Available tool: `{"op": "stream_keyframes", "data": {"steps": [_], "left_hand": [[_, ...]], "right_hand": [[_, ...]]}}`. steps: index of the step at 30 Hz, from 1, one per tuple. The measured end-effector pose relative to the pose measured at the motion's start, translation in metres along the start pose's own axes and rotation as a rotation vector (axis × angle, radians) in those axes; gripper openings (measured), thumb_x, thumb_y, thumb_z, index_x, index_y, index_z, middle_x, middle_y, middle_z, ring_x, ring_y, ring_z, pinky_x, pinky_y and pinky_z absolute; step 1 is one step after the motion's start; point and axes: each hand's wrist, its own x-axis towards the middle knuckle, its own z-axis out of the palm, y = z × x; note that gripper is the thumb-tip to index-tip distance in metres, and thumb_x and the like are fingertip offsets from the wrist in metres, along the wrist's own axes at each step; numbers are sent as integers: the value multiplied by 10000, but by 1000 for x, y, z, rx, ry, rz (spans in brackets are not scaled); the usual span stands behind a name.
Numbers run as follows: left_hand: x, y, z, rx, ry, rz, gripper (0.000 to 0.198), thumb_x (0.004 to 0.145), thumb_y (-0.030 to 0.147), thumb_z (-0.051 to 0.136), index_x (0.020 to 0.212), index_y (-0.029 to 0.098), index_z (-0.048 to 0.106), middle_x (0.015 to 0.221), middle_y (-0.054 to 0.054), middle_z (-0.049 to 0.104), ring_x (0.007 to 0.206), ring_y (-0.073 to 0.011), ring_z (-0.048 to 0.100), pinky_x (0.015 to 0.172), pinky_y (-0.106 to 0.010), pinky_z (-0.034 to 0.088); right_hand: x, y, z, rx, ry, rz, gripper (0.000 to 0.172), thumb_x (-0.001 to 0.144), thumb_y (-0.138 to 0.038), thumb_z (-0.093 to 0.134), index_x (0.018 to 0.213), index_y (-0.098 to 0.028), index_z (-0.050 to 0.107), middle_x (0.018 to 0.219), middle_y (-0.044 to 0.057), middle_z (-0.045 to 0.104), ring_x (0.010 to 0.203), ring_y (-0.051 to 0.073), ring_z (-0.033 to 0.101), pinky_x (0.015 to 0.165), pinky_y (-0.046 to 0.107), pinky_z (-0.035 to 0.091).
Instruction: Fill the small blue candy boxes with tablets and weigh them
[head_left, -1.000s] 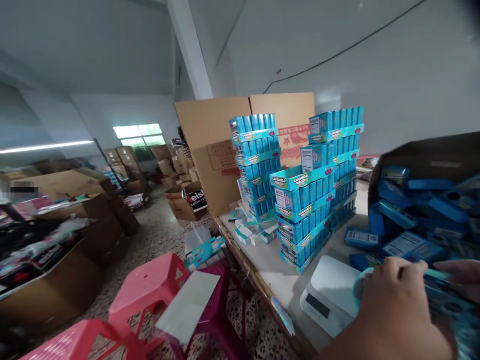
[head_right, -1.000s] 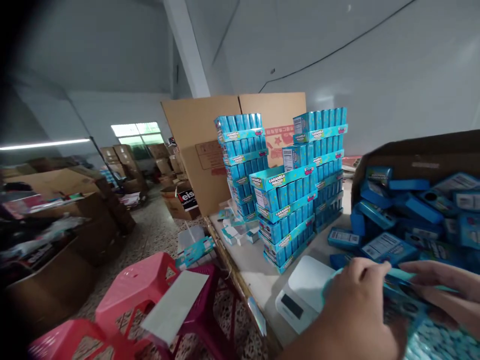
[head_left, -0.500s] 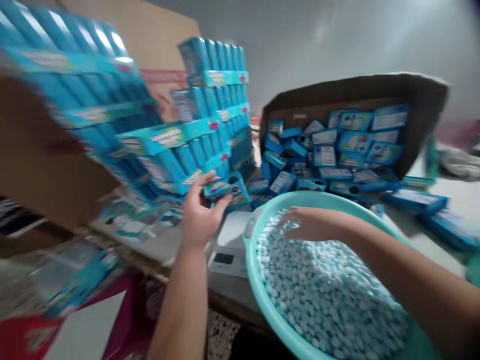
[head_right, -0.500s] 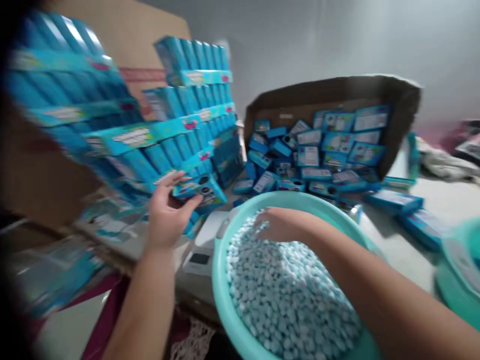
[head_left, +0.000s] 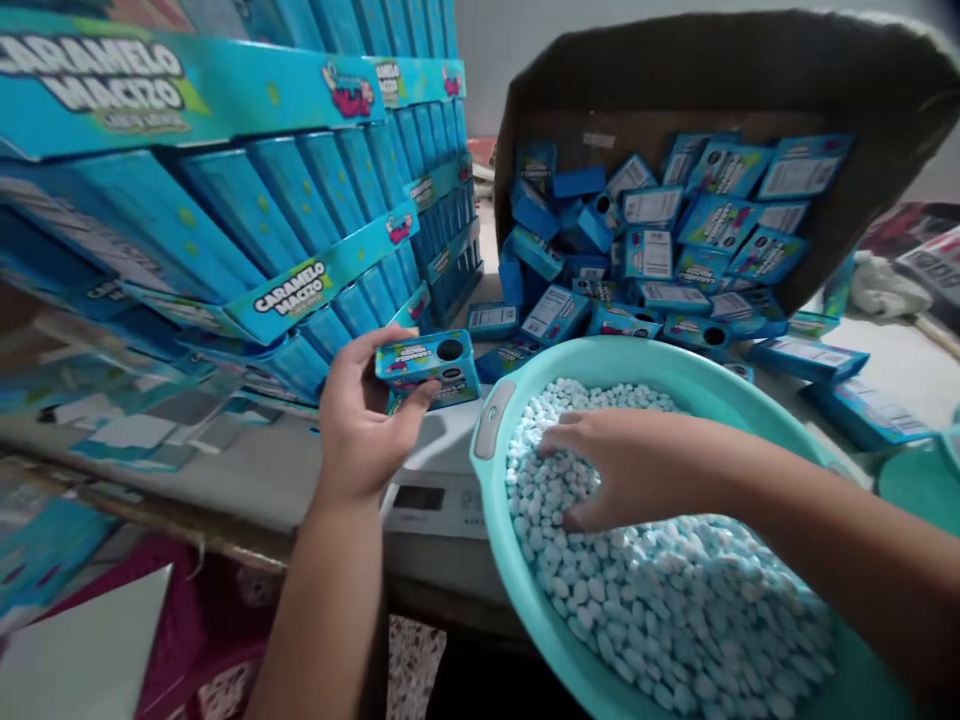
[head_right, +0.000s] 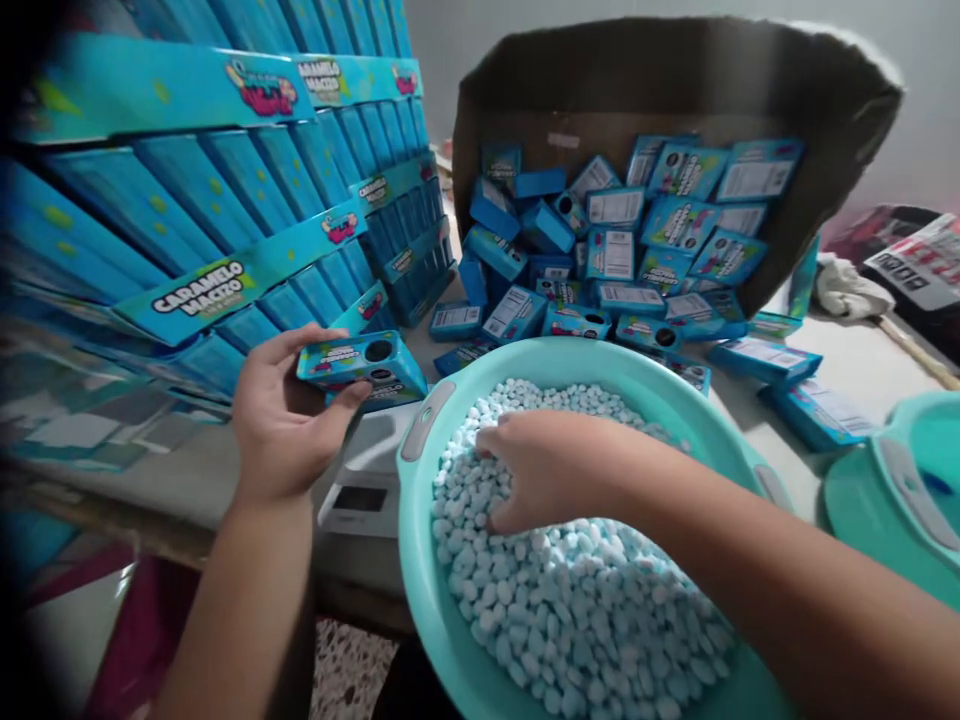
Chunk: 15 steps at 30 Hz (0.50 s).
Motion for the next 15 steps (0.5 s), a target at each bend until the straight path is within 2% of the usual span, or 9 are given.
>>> {"op": "stream_keyframes", "data": {"steps": [5, 9, 12, 15], "left_hand": [[2, -1, -3, -13, -1, 40, 669, 816, 380, 758, 1377, 225, 428, 1293, -128, 638, 1240, -282, 611, 977, -452, 571], [1, -4, -4, -9, -52, 68, 728, 824, 377, 751, 1433, 232, 378, 1323, -134, 619, 1306, -306, 559, 997, -474, 555], [-1, -5, -8, -3, -195, -49, 776, 823, 340, 750, 1477, 248, 342, 1341, -129, 616, 1248, -308, 602, 1001, -493, 555], [-1, -5, -16, -46, -381, -238, 726, 817, 301, 752, 1459, 253, 416, 1319, -124, 645, 1180, -302, 651, 971, -465, 580]], "right_hand": [[4, -6, 10, -86, 52, 21, 449, 714, -398, 579, 1124, -222, 625, 993, 118, 693, 740, 276, 639, 505, 324, 370], [8, -9, 12, -110, 45, 13, 350, 725, -326, 547, 1046, -208, 617, 930, 107, 677, 726, 274, 623, 514, 326, 363], [10, -5, 10, -116, 35, 39, 322, 753, -297, 534, 1053, -224, 626, 953, 88, 685, 775, 277, 628, 549, 324, 368], [10, 2, 8, -84, 44, 46, 296, 743, -245, 537, 1020, -247, 641, 955, 61, 696, 781, 251, 625, 576, 314, 363]]}}
